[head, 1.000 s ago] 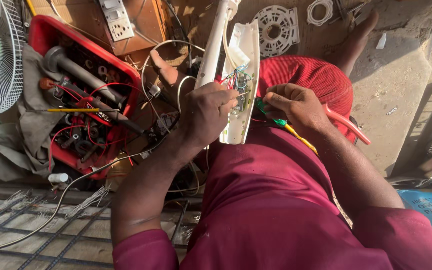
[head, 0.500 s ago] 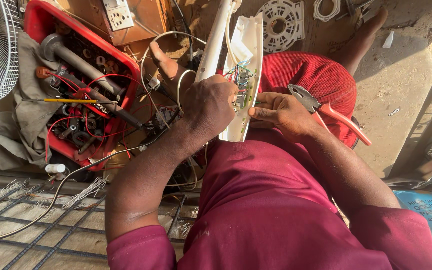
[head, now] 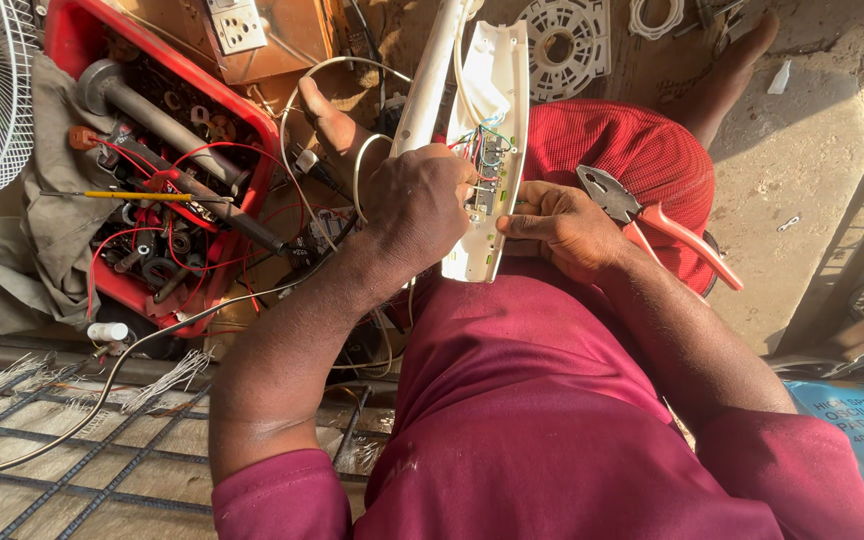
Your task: The person disassembles a white plastic housing, then uses a screwdriver and pliers to adjust and connect wires on an internal circuit board. The person repeatedly manipulates the wires and components within the housing.
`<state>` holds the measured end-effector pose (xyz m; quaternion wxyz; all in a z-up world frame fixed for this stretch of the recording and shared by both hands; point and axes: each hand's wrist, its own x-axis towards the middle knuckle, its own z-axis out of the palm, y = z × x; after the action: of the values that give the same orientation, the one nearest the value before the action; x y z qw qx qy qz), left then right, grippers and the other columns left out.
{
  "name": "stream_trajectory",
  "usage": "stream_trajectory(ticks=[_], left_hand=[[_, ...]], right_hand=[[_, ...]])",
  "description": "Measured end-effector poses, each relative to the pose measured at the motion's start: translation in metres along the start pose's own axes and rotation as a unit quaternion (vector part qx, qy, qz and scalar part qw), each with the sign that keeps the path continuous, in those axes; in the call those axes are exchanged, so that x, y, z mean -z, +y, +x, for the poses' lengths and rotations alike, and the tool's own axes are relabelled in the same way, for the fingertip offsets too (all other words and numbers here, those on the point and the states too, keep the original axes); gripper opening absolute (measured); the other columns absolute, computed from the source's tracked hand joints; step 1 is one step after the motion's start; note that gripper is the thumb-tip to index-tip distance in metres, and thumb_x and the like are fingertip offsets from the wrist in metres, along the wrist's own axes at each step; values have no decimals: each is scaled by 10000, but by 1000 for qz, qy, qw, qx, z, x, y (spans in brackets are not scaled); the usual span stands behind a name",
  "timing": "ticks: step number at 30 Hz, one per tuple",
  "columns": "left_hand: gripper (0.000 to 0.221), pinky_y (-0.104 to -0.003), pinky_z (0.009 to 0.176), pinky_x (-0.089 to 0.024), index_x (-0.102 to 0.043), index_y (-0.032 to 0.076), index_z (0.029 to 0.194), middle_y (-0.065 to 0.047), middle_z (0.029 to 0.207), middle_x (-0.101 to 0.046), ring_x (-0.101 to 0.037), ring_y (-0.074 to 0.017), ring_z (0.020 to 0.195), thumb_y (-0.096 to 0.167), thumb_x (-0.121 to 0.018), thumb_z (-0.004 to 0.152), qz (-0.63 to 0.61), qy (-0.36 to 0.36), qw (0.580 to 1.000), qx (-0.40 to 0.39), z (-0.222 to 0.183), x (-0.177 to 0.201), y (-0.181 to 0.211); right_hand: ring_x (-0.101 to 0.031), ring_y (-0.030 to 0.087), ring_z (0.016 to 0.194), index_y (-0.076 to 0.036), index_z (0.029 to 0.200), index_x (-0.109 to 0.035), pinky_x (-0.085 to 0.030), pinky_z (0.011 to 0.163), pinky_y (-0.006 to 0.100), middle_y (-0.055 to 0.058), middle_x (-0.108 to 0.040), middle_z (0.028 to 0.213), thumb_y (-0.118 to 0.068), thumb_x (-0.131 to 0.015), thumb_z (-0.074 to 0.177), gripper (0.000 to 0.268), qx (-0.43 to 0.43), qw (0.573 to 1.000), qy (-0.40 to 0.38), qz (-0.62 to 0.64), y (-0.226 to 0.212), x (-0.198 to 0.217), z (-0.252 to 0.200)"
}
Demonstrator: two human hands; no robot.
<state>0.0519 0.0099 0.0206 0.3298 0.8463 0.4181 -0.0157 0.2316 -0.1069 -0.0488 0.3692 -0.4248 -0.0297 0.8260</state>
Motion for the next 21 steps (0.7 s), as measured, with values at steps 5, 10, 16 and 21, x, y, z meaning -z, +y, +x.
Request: stream_trajectory(ticks=[5,10,16,21], left_hand=[[34,-468,641,-552,-741,49,818,-151,821,-698,-716,-340,755,74,-718,824,-10,6,1000,-4,-1,-4,0],[49,-471,661,-558,-734,48,782,-132,808,-707,-725,-325,765,53,-710,825,13,-19,1000,3,-1,-5,1],[59,-476,668,-558,-760,64,835,-134,823,-713,-728,-324,763,63,-712,801,5,-11,1000,-1,-2,-6,2],[75,-483,668,-553,-775,83,855,-123,840,-717,-726,-326,768,71,-714,813,9,-5,1000,0,-2,-9,1]], right_hand=[[-702,194,1053,31,1265,-591,-577,1018,412,100,-714,1145,-21,-681,923,357,6,1000,-10,5,5,4,2],[-705,189,1064,28,1283,-587,-577,1021,410,96,-714,1160,-27,-673,924,374,4,1000,-13,2,7,5,2],[-696,198,1089,12,1323,-577,-566,1030,419,89,-710,1199,-34,-663,924,411,-8,1000,-10,6,5,3,2],[-702,193,1109,17,1324,-570,-572,1041,415,89,-708,1219,-34,-659,924,413,-5,1000,-16,-1,5,3,1]])
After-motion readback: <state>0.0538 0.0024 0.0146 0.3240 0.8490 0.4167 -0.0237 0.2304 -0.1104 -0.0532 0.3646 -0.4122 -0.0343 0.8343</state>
